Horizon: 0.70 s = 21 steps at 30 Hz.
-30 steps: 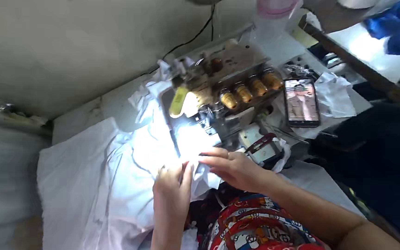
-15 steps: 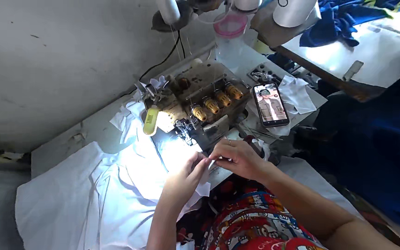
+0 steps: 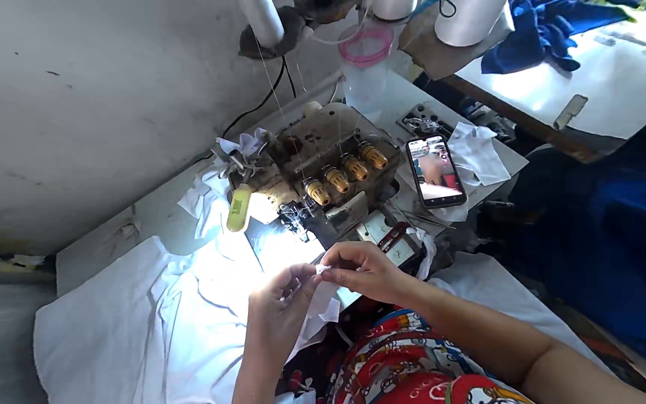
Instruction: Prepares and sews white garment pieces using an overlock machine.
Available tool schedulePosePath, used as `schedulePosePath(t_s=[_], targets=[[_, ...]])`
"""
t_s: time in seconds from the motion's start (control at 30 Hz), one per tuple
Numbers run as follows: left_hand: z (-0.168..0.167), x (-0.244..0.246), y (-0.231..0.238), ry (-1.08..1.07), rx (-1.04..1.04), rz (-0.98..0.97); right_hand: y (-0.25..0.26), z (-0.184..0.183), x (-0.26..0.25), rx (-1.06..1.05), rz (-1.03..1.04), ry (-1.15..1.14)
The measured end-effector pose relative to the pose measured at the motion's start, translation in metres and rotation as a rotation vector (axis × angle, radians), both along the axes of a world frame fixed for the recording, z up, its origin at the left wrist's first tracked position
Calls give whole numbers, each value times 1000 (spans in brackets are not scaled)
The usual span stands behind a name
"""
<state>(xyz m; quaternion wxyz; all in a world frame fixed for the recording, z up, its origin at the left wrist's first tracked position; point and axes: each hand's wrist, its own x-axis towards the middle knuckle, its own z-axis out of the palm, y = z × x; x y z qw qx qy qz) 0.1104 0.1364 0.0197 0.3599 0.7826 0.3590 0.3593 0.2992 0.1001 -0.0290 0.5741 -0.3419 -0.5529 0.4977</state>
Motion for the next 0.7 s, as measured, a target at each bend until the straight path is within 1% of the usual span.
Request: schedulePosePath(t_s=[0.13,0.23,0.33,0.4,0.47,0.53,0.6,0.7], targets=[[-2,2,-2,4,88,42,0,1,1,1,31,-18],[-4,6,-4,-64,83,42,0,1,1,48,20,-19],[0,6,-4,-97,115,81,-1,-7,-1,135,-78,-18],[9,8,-3,-53,210,132,-5,-12,-9,197,-194,1],[20,12,-2,14,301,155,-13,-15,-25,232,-217,13],[31,20,1,75,411,178,-23,-17,-44,223,-125,-47],[42,29,3,113,503,201,-30,-20,-62,170,20,-120],[62,31,7,91,539,217,-35,-27,-75,71,275,-191]])
